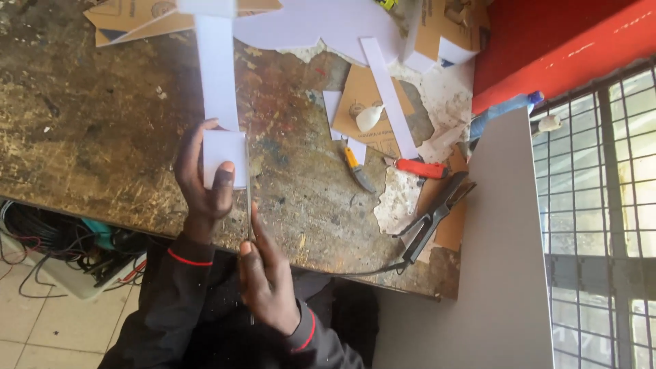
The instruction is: Assembling a 3D letter 'C' by gluing a side strip to the face of the letter on a workbench.
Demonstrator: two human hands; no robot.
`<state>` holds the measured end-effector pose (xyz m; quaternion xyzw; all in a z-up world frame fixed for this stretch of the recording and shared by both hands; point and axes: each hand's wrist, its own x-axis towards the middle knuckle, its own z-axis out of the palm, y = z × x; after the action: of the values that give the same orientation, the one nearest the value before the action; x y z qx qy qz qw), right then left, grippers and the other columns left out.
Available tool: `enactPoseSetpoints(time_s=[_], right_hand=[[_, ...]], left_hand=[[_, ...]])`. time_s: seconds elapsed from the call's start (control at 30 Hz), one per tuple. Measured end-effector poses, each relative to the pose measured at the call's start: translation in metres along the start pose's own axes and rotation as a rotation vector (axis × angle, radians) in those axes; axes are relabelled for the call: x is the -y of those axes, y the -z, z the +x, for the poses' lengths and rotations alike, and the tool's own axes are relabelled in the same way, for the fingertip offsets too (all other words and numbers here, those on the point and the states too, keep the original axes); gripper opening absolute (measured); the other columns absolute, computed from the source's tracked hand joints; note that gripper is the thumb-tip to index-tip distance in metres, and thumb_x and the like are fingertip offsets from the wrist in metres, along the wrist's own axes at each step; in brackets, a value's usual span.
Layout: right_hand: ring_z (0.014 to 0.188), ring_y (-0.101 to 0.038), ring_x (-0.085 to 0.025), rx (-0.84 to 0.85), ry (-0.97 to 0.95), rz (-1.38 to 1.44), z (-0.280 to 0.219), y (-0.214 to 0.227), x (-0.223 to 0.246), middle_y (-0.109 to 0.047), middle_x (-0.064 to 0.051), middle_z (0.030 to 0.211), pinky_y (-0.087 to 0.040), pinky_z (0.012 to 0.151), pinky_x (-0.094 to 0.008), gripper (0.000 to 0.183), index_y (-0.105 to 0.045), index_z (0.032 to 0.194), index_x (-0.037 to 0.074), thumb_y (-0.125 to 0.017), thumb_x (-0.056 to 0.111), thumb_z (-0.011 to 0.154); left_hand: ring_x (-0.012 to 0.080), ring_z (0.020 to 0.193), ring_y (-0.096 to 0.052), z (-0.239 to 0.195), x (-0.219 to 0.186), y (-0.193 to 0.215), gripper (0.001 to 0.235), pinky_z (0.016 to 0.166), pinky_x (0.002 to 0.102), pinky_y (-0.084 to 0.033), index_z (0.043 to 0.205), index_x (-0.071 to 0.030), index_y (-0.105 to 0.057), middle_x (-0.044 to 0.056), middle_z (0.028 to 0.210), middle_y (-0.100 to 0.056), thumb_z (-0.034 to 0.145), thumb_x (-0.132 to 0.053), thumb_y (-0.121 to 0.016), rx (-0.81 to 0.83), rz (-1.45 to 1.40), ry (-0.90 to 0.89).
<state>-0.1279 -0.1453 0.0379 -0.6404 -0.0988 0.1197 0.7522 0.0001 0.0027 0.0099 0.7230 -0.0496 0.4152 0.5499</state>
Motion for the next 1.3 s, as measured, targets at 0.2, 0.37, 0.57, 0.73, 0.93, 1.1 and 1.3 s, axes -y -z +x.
enactPoseSetpoints(time_s=[0.2,0.37,0.57,0.73,0.93,1.1,1.3], right_hand=[[0.059,-0.031,-0.005,-0.015,-0.020,-0.184,0.024,0.004,0.034,-0.037,0.006,0.068,-0.025,0.054,-0.031,0.073,-0.028,0.184,0.009,-0.043,0.044,0.121],[0.064,-0.046,-0.007,-0.073,0.147,-0.140,0.036,0.015,-0.017,-0.052,0.001,0.073,-0.038,0.059,-0.026,0.062,-0.034,0.179,-0.003,-0.046,0.021,0.123],[0.057,-0.057,-0.011,-0.024,0.195,-0.203,0.033,0.011,0.006,-0.064,-0.008,0.068,-0.047,0.055,-0.028,0.061,-0.035,0.177,-0.011,-0.044,0.017,0.123],[0.053,-0.062,-0.011,-0.042,0.232,-0.111,0.050,0.020,-0.020,-0.066,-0.006,0.067,-0.048,0.052,-0.023,0.057,-0.037,0.176,-0.009,-0.046,0.010,0.123],[0.049,-0.065,-0.017,-0.060,0.198,0.079,0.055,0.034,-0.036,-0.063,-0.010,0.068,-0.051,0.043,-0.024,0.055,-0.035,0.177,-0.005,-0.038,0.013,0.125],[0.043,-0.063,-0.020,-0.021,0.182,0.128,0.051,0.036,-0.033,-0.059,-0.011,0.069,-0.049,0.036,-0.026,0.057,-0.031,0.179,-0.004,-0.038,0.012,0.125],[0.046,-0.063,-0.019,-0.013,0.199,0.006,0.052,0.041,-0.034,-0.063,-0.012,0.071,-0.049,0.037,-0.027,0.059,-0.030,0.179,-0.005,-0.041,0.011,0.123]], left_hand=[[0.0384,0.111,-0.074,-0.003,-0.008,-0.003,0.064,0.099,0.049,-0.058,0.148,0.006,-0.062,0.024,0.127,-0.075,0.115,-0.048,-0.053,0.036,0.003,0.005],[0.0353,0.105,-0.071,-0.011,0.020,-0.009,0.068,0.088,0.048,-0.058,0.149,0.008,-0.061,0.024,0.124,-0.072,0.107,-0.046,-0.060,0.028,-0.047,-0.023],[0.0365,0.109,-0.069,-0.012,0.025,-0.012,0.071,0.095,0.052,-0.057,0.153,0.011,-0.061,0.026,0.125,-0.069,0.105,-0.042,-0.062,0.009,-0.105,-0.066],[0.0381,0.109,-0.069,-0.009,0.016,-0.009,0.066,0.094,0.054,-0.056,0.152,0.011,-0.061,0.027,0.125,-0.068,0.104,-0.034,-0.063,0.021,-0.116,-0.104],[0.0399,0.119,-0.068,-0.017,0.008,-0.011,0.077,0.102,0.055,-0.055,0.164,0.009,-0.050,0.028,0.135,-0.066,0.108,-0.043,-0.059,0.049,-0.073,-0.015],[0.0470,0.144,-0.054,-0.014,0.023,-0.006,0.125,0.120,0.064,-0.042,0.181,0.001,-0.027,0.036,0.158,-0.052,0.099,-0.090,-0.055,0.194,-0.050,0.043],[0.0474,0.152,-0.047,-0.015,0.029,0.001,0.132,0.126,0.066,-0.039,0.184,-0.006,-0.017,0.032,0.162,-0.045,0.090,-0.073,-0.082,0.285,-0.115,0.099]])
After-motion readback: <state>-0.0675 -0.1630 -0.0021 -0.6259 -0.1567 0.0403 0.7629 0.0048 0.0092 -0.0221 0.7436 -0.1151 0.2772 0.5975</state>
